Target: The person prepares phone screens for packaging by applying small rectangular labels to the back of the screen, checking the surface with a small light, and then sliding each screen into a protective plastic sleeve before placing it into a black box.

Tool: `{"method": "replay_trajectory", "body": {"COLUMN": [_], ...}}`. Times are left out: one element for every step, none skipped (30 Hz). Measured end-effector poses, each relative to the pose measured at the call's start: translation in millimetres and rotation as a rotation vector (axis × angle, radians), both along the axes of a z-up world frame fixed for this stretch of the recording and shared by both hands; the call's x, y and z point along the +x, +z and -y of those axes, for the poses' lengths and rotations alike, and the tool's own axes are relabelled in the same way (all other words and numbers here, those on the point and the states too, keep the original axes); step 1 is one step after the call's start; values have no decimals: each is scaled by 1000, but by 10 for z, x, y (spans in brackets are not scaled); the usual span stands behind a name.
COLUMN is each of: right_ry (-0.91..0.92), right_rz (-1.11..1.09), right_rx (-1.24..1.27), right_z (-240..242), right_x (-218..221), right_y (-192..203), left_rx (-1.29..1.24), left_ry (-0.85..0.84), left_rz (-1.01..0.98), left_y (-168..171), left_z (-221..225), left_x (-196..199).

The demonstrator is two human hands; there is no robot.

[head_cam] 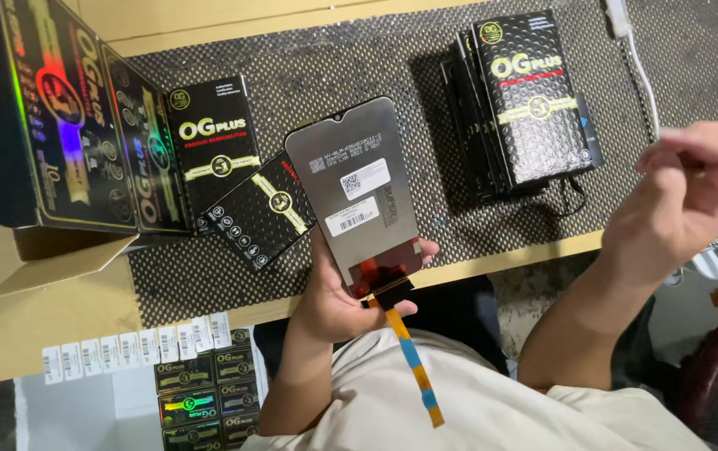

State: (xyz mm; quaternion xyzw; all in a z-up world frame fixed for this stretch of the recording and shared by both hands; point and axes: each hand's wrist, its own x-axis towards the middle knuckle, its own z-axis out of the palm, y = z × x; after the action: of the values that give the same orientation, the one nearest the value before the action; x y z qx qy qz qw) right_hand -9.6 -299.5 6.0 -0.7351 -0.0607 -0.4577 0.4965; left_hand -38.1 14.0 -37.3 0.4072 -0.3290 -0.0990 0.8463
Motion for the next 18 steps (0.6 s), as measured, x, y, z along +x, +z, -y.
{"method": "replay_trajectory", "body": {"right_ry": [-9, -45, -85, -97, 11, 121, 113, 70, 30, 25, 14, 3, -2, 0, 5, 2, -35, -73], "right_rz": [2, -198, -401, -401, -561, -719, -719, -739, -760, -762, -758, -754, -754, -774, -794, -794, -747, -700], "right_rx": [-1, -165, -319, -317, -415, -512, -507, -536, -565, -560, -583, -607, -606, -595, -585, -585, -573, -562], "right_z": [98, 199, 300, 395, 490, 585, 558, 530, 500, 489, 478, 464, 436, 404, 366, 383, 395, 403], "right_x": [-11, -23, -40, -22, -8, 4, 17, 31, 47, 70, 87, 102, 122, 142, 165, 172, 185, 198], "right_y": [20, 42, 63, 11, -46, -103, -137, -171, -209, -220, -229, -238, -203, -168, -133, -171, -213, -255], "left_rx": [-1, 5, 14, 14, 39, 64, 66, 68, 71, 73, 77, 81, 80, 118, 157, 156, 145, 133], "left_ry": [-9, -40, -73, -85, -81, -77, -86, -83, -77, -84, -62, -39, -44, -33, -19, -22, -28, -35], "left_rz": [2, -57, -115, -113, -124, -135, -133, -81, -31, -31, -18, -6, -4, -17, -31, -31, -28, -26], "left_y": [-8, -13, -17, -18, -19, -21, -65, -109, -152, -141, -133, -124, -134, -144, -152, -145, -140, -135], "left_z": [-7, -11, -17, -10, -4, 1, 4, 6, 7, 12, 18, 21, 21, 15, 6, 8, 8, 4], "left_x": [-24, -48, -66, -71, -76, -82, -79, -77, -81, -68, -62, -57, -68, -80, -99, -87, -78, -70]}}
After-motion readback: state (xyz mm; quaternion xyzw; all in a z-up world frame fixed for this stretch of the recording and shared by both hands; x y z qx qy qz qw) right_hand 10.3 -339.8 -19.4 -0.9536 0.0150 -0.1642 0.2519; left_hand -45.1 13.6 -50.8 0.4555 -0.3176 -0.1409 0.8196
